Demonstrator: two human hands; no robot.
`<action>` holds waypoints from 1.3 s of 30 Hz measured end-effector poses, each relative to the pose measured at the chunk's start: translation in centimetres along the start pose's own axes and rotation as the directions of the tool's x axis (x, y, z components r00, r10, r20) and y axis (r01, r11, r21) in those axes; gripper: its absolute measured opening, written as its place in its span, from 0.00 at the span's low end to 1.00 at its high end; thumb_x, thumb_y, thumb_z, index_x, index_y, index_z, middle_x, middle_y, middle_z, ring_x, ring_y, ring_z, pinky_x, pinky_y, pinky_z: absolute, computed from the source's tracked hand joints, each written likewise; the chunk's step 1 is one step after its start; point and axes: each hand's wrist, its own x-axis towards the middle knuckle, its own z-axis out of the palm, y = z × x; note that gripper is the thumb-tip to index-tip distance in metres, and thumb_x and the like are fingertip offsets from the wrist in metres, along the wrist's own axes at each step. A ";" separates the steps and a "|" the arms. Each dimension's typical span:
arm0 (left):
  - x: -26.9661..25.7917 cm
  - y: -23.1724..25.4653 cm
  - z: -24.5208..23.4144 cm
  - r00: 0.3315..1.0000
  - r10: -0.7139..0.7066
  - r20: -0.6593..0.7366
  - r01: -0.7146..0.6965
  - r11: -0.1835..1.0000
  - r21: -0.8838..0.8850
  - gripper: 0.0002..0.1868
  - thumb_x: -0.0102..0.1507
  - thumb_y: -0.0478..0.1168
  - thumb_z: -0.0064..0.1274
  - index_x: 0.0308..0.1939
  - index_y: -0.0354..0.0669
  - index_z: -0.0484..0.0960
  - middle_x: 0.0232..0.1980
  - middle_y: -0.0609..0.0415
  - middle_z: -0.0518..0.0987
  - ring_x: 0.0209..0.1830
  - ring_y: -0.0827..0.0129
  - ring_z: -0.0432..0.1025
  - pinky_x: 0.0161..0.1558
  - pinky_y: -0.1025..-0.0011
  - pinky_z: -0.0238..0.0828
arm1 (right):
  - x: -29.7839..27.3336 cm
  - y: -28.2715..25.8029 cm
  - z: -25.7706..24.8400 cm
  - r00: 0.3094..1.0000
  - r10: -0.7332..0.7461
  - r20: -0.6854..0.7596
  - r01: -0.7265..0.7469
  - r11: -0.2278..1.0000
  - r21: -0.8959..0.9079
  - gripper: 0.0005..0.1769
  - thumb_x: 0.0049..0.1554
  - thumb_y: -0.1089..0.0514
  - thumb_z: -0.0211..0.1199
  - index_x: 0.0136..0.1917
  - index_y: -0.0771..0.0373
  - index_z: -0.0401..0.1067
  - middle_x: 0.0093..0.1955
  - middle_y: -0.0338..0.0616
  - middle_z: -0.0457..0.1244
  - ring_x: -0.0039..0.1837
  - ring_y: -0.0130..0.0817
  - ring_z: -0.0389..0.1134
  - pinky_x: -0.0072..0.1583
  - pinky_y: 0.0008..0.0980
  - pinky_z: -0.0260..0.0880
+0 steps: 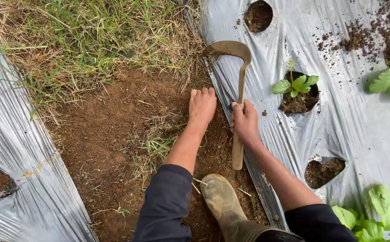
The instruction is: The person uses a hoe to loosen soil and remove weeds from the ground between rows of plants covered with plastic mulch. They gather the uprooted weeds by hand and discard them to the side, repeating the process along the row.
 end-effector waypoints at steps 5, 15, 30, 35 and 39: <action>-0.7 -1.2 0.0 0.998 0.002 -0.062 -0.008 0.994 -0.106 0.09 0.63 0.44 0.54 0.33 0.43 0.82 0.28 0.53 0.77 0.29 0.59 0.76 0.40 0.63 0.63 | 1.1 1.4 0.3 0.999 0.026 0.021 -0.027 0.999 0.026 0.08 0.69 0.61 0.49 0.49 0.68 0.64 0.28 0.41 0.58 0.25 0.29 0.61 0.27 0.28 0.65; -0.7 -7.1 -12.2 0.976 -0.218 -0.013 0.218 0.976 -0.012 0.14 0.62 0.36 0.51 0.52 0.41 0.81 0.48 0.49 0.73 0.46 0.61 0.68 0.47 0.63 0.60 | 1.9 1.1 0.4 0.999 -0.033 -0.001 0.033 0.993 0.114 0.08 0.69 0.62 0.48 0.49 0.68 0.63 0.27 0.40 0.57 0.23 0.28 0.59 0.26 0.28 0.62; 4.4 -6.2 -12.1 0.918 -0.239 0.316 0.153 0.950 0.272 0.31 0.73 0.58 0.27 0.80 0.58 0.51 0.81 0.48 0.55 0.79 0.48 0.53 0.77 0.41 0.27 | 4.0 2.0 2.5 0.997 -0.081 -0.007 0.081 0.985 0.150 0.08 0.69 0.62 0.48 0.49 0.67 0.63 0.26 0.41 0.58 0.22 0.31 0.61 0.27 0.28 0.62; 4.0 -10.0 -5.5 0.988 -0.107 0.110 0.082 0.974 0.210 0.17 0.69 0.41 0.42 0.60 0.44 0.76 0.52 0.52 0.74 0.48 0.64 0.67 0.49 0.66 0.60 | 5.7 1.3 3.9 0.992 -0.121 0.030 0.121 0.992 -0.016 0.08 0.70 0.60 0.49 0.51 0.68 0.64 0.25 0.42 0.61 0.21 0.33 0.63 0.27 0.31 0.64; 2.9 -10.5 -5.7 0.985 -0.172 0.033 0.172 0.985 -0.002 0.15 0.64 0.27 0.45 0.53 0.41 0.80 0.45 0.50 0.80 0.48 0.60 0.75 0.56 0.61 0.70 | 5.1 0.5 4.6 0.992 -0.029 0.122 0.055 0.974 -0.221 0.12 0.71 0.57 0.45 0.51 0.68 0.62 0.25 0.43 0.64 0.22 0.33 0.64 0.27 0.34 0.65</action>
